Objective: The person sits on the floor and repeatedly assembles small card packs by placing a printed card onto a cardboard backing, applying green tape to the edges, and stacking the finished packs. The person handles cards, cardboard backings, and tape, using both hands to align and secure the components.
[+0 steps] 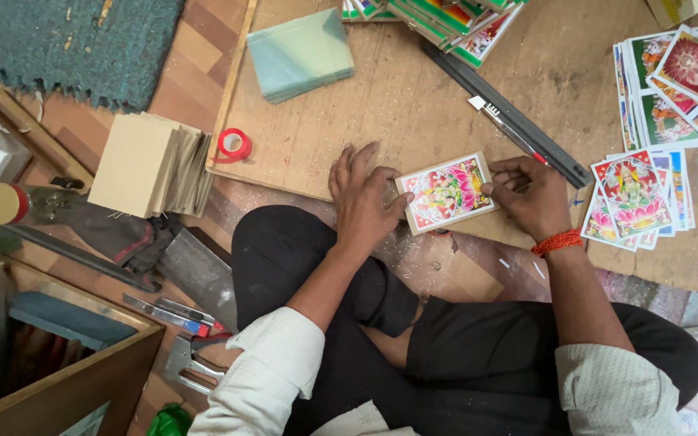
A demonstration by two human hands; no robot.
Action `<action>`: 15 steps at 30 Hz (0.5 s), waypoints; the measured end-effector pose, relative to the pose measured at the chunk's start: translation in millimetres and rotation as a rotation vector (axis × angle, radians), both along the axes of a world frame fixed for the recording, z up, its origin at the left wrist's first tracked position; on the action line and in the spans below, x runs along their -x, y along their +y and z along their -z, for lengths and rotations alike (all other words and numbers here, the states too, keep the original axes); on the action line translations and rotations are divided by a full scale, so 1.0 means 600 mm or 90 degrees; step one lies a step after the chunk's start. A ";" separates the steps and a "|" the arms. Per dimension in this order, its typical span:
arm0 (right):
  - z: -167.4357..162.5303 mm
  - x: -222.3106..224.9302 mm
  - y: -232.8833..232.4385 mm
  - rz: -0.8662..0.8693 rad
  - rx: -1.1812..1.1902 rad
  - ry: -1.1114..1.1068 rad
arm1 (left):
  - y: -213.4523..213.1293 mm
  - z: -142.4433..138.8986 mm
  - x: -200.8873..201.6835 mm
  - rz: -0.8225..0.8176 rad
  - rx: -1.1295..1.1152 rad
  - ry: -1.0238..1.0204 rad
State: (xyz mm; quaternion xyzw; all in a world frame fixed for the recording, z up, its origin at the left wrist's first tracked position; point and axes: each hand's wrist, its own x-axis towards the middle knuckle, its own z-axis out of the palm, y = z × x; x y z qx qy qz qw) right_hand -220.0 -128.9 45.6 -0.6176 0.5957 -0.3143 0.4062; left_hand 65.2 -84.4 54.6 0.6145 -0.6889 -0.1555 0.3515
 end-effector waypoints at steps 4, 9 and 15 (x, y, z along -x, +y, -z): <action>-0.003 0.000 0.002 0.001 -0.028 -0.054 | 0.000 0.001 0.000 -0.006 -0.005 -0.003; -0.007 0.001 0.002 -0.005 -0.004 -0.024 | 0.001 0.004 -0.001 -0.009 -0.012 0.003; -0.007 -0.002 0.002 -0.001 -0.007 -0.026 | 0.000 0.004 -0.001 -0.012 -0.022 -0.002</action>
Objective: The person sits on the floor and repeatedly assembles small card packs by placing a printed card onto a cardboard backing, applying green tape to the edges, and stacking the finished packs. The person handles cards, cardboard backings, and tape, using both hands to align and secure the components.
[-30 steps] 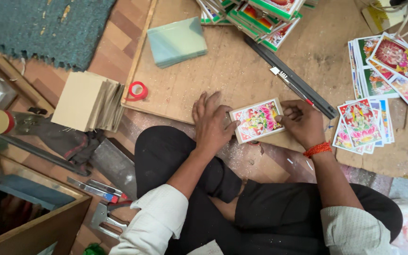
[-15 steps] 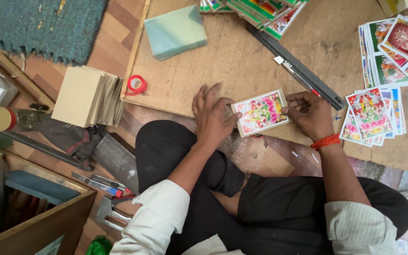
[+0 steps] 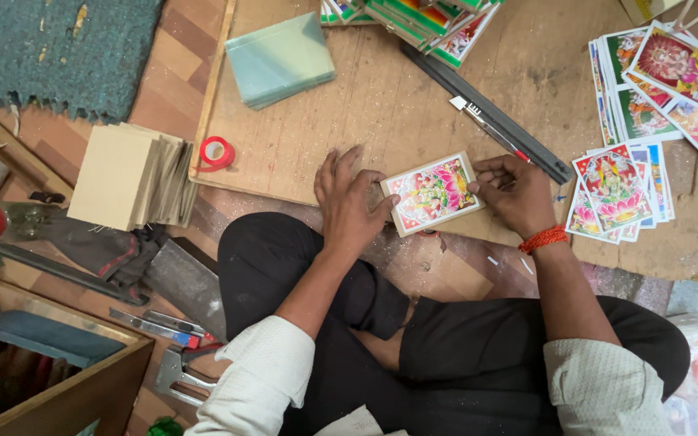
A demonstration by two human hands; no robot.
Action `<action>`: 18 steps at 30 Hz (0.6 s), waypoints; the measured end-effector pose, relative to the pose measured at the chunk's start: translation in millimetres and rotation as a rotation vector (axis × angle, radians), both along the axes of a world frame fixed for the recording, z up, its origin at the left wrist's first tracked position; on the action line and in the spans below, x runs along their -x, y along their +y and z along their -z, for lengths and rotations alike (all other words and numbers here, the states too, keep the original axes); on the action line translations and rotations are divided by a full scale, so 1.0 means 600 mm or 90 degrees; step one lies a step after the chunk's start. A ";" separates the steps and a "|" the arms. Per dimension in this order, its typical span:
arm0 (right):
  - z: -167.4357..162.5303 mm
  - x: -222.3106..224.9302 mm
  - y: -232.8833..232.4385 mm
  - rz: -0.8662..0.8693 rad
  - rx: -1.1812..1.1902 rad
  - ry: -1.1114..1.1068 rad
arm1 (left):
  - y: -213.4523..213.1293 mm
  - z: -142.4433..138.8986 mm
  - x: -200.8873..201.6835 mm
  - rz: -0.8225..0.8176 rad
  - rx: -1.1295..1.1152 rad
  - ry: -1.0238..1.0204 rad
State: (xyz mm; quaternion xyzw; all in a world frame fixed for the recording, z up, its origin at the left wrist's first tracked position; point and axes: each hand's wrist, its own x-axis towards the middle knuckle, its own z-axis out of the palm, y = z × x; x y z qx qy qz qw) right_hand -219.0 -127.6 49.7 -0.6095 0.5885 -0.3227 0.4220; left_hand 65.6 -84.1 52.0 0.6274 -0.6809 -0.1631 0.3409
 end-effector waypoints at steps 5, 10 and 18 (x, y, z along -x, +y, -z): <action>-0.001 -0.001 -0.001 -0.001 -0.005 -0.012 | 0.001 0.000 0.000 0.006 0.002 0.009; -0.004 -0.001 -0.001 -0.002 0.000 -0.008 | 0.001 0.001 0.000 0.006 -0.001 0.013; -0.039 0.083 0.052 0.076 0.121 0.235 | 0.003 -0.010 -0.011 -0.054 0.057 0.051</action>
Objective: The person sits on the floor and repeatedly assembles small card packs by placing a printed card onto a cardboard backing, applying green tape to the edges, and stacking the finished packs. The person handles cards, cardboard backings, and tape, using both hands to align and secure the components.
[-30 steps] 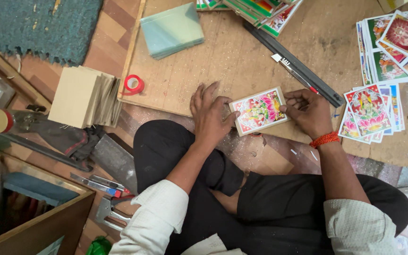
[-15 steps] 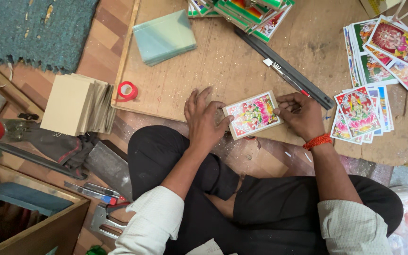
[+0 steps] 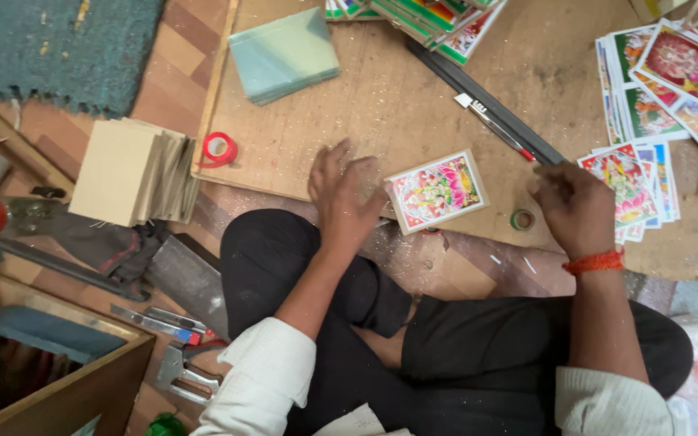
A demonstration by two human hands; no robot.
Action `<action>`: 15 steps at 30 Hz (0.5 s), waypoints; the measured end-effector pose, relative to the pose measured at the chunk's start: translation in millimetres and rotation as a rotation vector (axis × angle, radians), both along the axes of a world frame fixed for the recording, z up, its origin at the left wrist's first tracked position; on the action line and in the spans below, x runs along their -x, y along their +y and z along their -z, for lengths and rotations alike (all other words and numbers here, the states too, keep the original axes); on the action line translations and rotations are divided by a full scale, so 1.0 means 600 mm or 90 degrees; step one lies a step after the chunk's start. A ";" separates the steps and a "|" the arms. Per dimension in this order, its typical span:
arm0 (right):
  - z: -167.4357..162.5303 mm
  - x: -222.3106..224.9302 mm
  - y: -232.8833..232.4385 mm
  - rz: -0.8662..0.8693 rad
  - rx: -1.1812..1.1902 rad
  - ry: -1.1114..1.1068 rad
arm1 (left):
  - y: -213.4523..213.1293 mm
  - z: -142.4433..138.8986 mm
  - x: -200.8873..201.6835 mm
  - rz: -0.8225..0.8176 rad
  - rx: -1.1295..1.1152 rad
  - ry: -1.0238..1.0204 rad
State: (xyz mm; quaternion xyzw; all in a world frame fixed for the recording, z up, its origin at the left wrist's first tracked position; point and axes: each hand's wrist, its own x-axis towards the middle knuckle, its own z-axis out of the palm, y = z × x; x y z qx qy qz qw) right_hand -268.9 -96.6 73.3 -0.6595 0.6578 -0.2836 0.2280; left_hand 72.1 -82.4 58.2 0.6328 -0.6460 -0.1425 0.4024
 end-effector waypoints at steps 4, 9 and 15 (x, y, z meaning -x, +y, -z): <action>0.013 0.016 0.041 0.001 -0.075 0.038 | 0.008 -0.002 -0.008 0.004 0.020 0.052; 0.016 -0.012 0.047 0.061 -0.125 -0.020 | 0.045 0.010 0.015 0.052 -0.010 0.115; -0.018 -0.111 0.103 0.024 -0.068 -0.236 | 0.121 0.027 0.088 0.257 -0.268 0.569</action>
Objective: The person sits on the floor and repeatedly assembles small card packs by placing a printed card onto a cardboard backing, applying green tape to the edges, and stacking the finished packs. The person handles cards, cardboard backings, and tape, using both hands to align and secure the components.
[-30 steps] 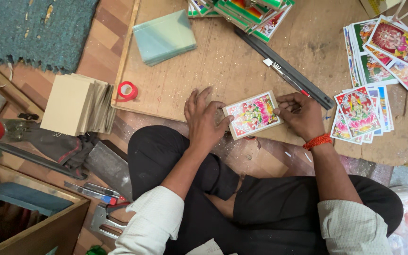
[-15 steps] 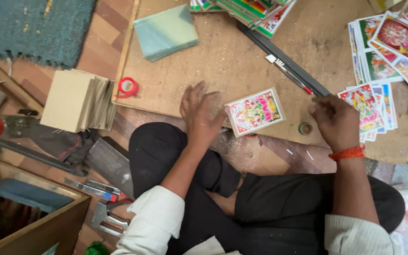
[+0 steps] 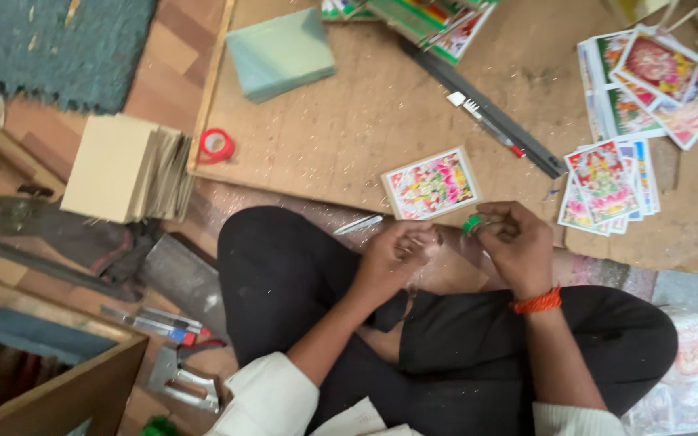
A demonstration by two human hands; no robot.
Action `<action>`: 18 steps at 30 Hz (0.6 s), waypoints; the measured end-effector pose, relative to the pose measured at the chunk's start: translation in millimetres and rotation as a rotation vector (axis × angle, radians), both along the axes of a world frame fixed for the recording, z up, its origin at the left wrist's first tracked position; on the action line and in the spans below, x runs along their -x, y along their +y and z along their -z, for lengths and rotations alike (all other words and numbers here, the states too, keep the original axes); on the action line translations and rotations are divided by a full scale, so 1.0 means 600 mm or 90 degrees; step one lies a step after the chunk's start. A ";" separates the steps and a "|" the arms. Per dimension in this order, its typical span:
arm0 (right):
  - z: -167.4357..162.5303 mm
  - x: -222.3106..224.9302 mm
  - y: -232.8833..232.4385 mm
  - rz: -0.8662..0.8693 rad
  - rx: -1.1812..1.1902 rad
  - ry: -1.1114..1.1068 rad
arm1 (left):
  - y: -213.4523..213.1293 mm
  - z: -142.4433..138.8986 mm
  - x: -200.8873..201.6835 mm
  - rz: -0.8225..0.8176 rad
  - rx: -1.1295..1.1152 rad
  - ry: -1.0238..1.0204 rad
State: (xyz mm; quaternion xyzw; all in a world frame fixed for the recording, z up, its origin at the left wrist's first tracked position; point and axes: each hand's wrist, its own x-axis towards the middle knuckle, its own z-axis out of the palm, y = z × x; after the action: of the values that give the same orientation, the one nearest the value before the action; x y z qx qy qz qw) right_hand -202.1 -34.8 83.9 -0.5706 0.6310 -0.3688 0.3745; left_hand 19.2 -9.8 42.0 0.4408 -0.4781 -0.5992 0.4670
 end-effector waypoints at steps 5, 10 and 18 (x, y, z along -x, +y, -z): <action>-0.038 -0.072 0.042 -0.046 0.063 0.023 | 0.011 -0.011 0.007 0.008 0.009 -0.035; -0.063 -0.102 0.048 -0.075 0.177 0.135 | 0.006 -0.039 -0.014 -0.044 0.097 -0.057; -0.060 -0.114 0.047 -0.107 0.288 0.251 | 0.004 -0.026 -0.004 -0.052 -0.040 0.126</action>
State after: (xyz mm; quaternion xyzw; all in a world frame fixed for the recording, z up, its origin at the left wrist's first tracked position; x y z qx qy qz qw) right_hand -134.0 -6.4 119.9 -0.7503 0.5436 -0.3501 0.1377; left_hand 21.5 -7.3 57.7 0.4130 -0.3926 -0.6349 0.5217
